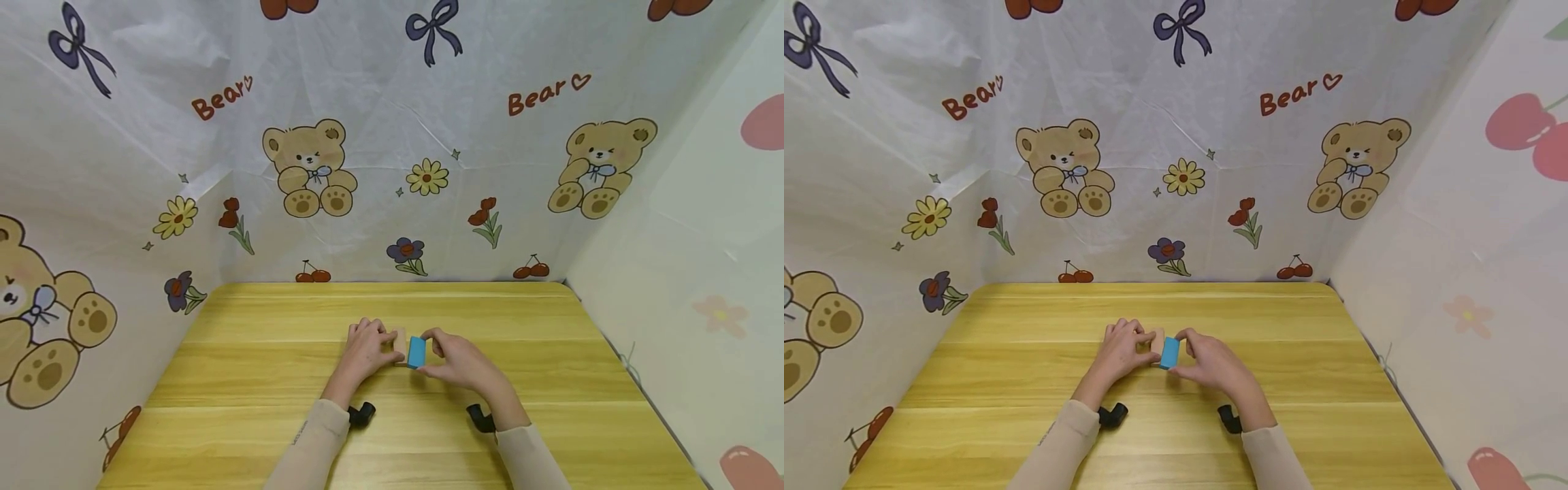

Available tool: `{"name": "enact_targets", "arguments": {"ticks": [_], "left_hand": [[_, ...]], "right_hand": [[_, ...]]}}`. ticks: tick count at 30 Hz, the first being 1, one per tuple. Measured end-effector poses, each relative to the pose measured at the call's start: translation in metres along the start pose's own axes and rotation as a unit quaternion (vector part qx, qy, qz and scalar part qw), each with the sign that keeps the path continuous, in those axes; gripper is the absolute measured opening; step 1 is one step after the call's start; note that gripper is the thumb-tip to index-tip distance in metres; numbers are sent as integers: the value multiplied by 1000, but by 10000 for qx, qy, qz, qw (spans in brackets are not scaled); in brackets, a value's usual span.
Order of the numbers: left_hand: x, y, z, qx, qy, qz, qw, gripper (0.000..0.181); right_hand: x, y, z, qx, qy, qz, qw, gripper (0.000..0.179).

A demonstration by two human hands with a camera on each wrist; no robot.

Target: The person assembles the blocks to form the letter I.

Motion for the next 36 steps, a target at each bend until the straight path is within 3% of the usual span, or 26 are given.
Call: {"name": "enact_targets", "arguments": {"ticks": [11, 20, 36], "left_hand": [[-1, 2, 10, 50, -77, -170, 9998, 55], [-2, 6, 17, 123, -95, -297, 9994, 49], [0, 6, 20, 107, -111, -215, 9996, 49]], "right_hand": [[10, -14, -2, -373, -265, -240, 9987, 54], [12, -15, -3, -500, -285, -138, 9982, 56], [15, -14, -3, -351, -397, -251, 9983, 53]]}}
Point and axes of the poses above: each hand's wrist, its own z-axis away from the middle knuckle, its own x-axis out of the palm, y = z × x, the point moved 8 cm from there along -z, towards the middle knuckle, and after that the axes turned 14 degrees about -x, right-handed, at the moved point
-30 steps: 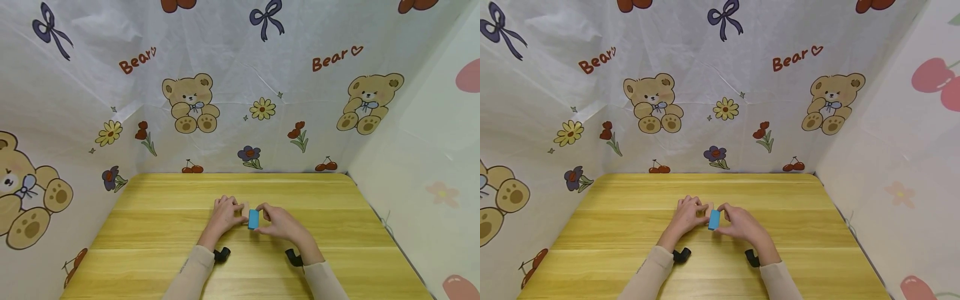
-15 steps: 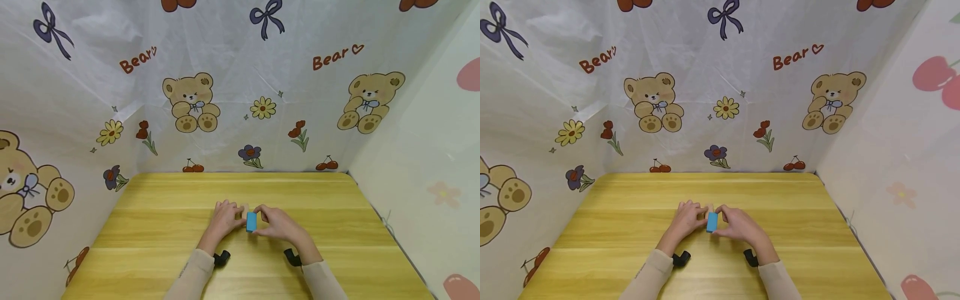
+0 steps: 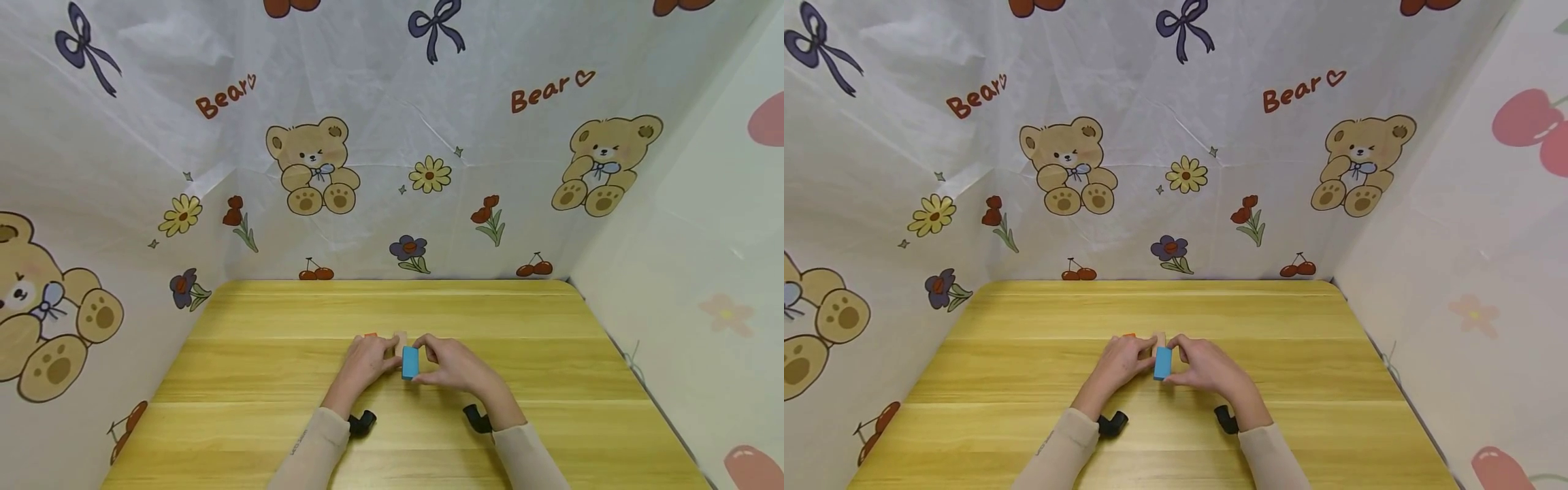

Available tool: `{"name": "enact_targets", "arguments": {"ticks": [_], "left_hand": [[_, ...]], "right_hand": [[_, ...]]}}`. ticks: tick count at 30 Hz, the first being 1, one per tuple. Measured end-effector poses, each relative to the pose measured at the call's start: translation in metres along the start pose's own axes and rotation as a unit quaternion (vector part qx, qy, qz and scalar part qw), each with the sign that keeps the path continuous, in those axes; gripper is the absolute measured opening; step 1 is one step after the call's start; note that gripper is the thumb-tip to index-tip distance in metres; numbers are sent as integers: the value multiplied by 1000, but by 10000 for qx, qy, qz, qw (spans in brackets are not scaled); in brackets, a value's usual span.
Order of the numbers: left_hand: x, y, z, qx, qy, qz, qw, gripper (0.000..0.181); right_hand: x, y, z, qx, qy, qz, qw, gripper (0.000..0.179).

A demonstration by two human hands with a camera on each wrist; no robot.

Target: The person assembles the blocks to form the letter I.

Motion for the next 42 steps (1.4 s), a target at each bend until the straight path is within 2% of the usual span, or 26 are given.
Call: {"name": "enact_targets", "arguments": {"ticks": [10, 18, 26, 42], "left_hand": [[1, -5, 0, -45, 32, -106, 9999, 50], [-3, -3, 1, -16, 7, -5, 10000, 48], [-1, -3, -1, 55, -3, 202, 9998, 45], [2, -5, -2, -57, -337, 610, 9975, 49]], "right_hand": [[3, -1, -2, -74, -4, 56, 10000, 55], [6, -3, -4, -94, -150, 135, 9998, 54], [13, -5, -5, -362, -253, 193, 9988, 54], [24, -1, -7, -314, -458, 145, 9984, 55]]}}
Point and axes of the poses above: each hand's wrist, its own z-axis away from the middle knuckle, its own x-axis out of the palm, y = z × x, the point moved 8 cm from there along -z, towards the middle knuckle, and after that the axes turned 14 degrees about -x, right-handed, at the moved point
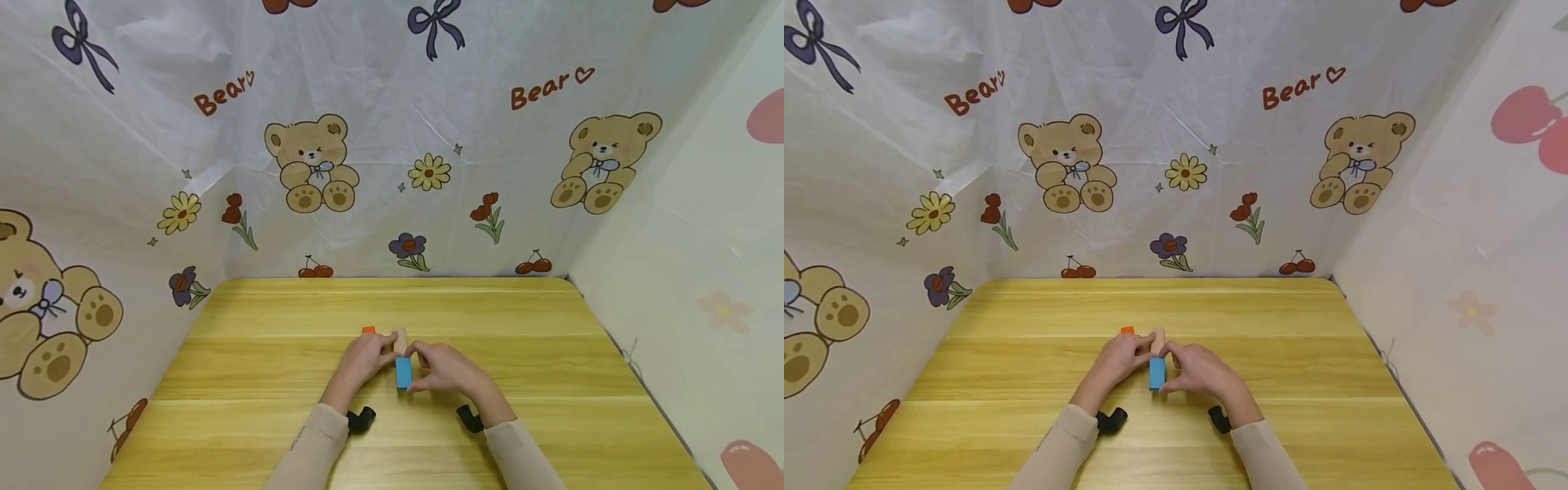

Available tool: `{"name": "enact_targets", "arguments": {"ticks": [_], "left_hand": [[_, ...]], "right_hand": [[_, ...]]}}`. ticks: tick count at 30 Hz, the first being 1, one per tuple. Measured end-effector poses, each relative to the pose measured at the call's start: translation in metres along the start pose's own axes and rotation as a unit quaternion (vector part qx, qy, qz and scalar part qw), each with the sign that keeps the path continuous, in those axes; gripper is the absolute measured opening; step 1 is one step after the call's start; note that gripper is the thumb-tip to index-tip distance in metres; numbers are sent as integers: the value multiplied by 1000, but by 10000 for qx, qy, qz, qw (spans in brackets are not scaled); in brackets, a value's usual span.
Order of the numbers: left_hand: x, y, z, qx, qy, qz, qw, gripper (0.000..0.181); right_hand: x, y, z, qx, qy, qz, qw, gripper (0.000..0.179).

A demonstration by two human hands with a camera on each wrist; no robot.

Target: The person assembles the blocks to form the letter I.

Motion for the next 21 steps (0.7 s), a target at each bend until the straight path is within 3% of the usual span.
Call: {"name": "enact_targets", "arguments": {"ticks": [21], "left_hand": [[-1, 0, 0, -21, -5, 0, 10000, 55]], "right_hand": [[14, 11, -1, 289, -272, 48, 9992, 56]]}}
Point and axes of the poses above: each hand's wrist, its own z-axis away from the middle knuckle, its own x-axis out of the palm, y = z × x, the point moved 8 cm from there along -z, towards the middle knuckle, and after that the axes turned 14 degrees about -x, right-handed, at the moved point
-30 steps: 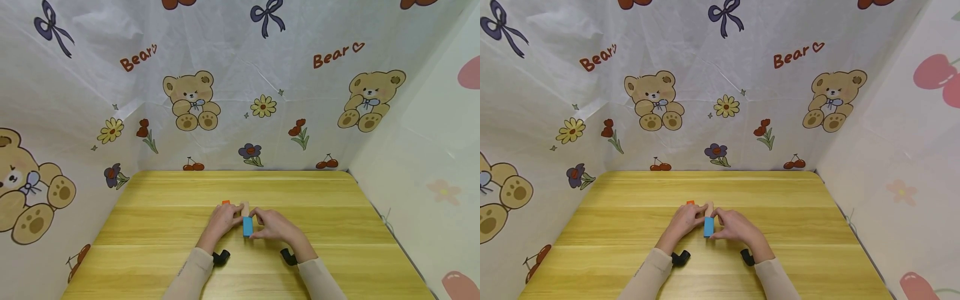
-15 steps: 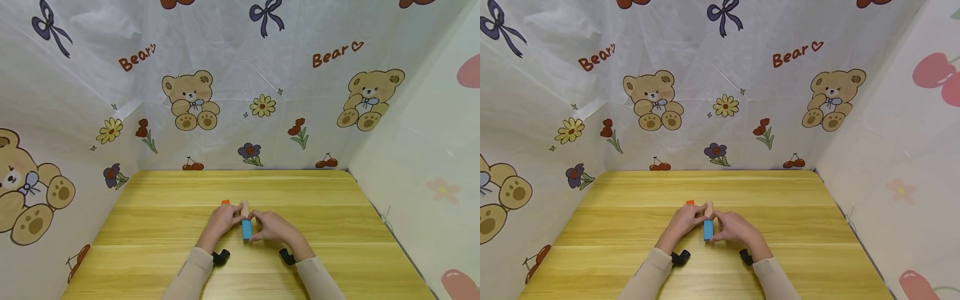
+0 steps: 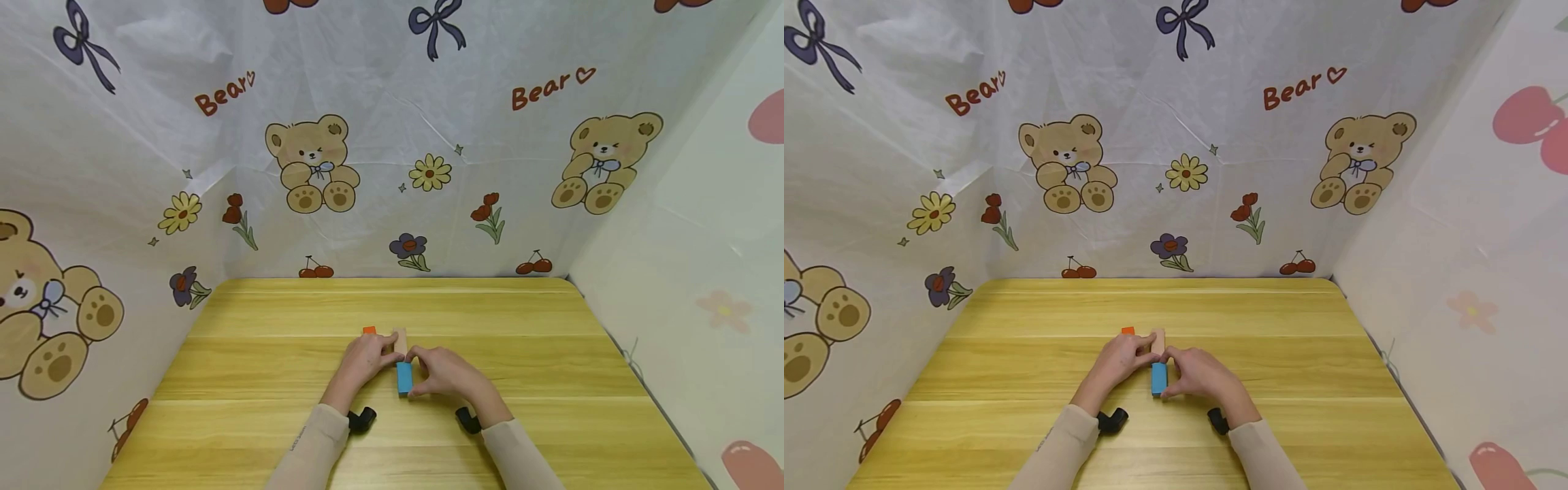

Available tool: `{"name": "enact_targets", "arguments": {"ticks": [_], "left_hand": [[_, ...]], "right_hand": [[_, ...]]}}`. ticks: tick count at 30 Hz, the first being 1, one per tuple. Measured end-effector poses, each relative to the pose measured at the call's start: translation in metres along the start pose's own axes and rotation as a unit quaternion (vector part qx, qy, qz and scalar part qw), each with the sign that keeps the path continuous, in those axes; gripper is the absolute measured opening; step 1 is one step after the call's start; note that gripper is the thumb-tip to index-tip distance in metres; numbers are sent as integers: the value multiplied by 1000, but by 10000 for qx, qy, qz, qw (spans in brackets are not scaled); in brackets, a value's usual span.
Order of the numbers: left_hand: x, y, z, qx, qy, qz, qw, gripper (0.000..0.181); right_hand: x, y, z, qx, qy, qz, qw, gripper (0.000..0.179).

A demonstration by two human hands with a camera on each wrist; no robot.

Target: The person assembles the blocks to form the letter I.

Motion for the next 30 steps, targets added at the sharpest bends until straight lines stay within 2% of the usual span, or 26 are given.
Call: {"name": "enact_targets", "arguments": {"ticks": [10, 22, 30], "left_hand": [[1, -1, 0, 28, 66, 3, 10000, 54], [2, 0, 1, 119, 93, -8, 9999, 53], [2, -4, 2, 102, -221, 254, 9994, 60]], "right_hand": [[4, 3, -1, 218, -124, 112, 9996, 57], [11, 4, -2, 300, -111, 39, 9995, 58], [14, 5, -1, 345, -108, -27, 9993, 57]]}}
Point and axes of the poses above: each hand's wrist, its own z-axis away from the middle knuckle, its own x-axis out of the palm, y = z × x, the point moved 8 cm from there along -z, towards the middle knuckle, and after that the axes turned 14 degrees about -x, right-handed, at the moved point
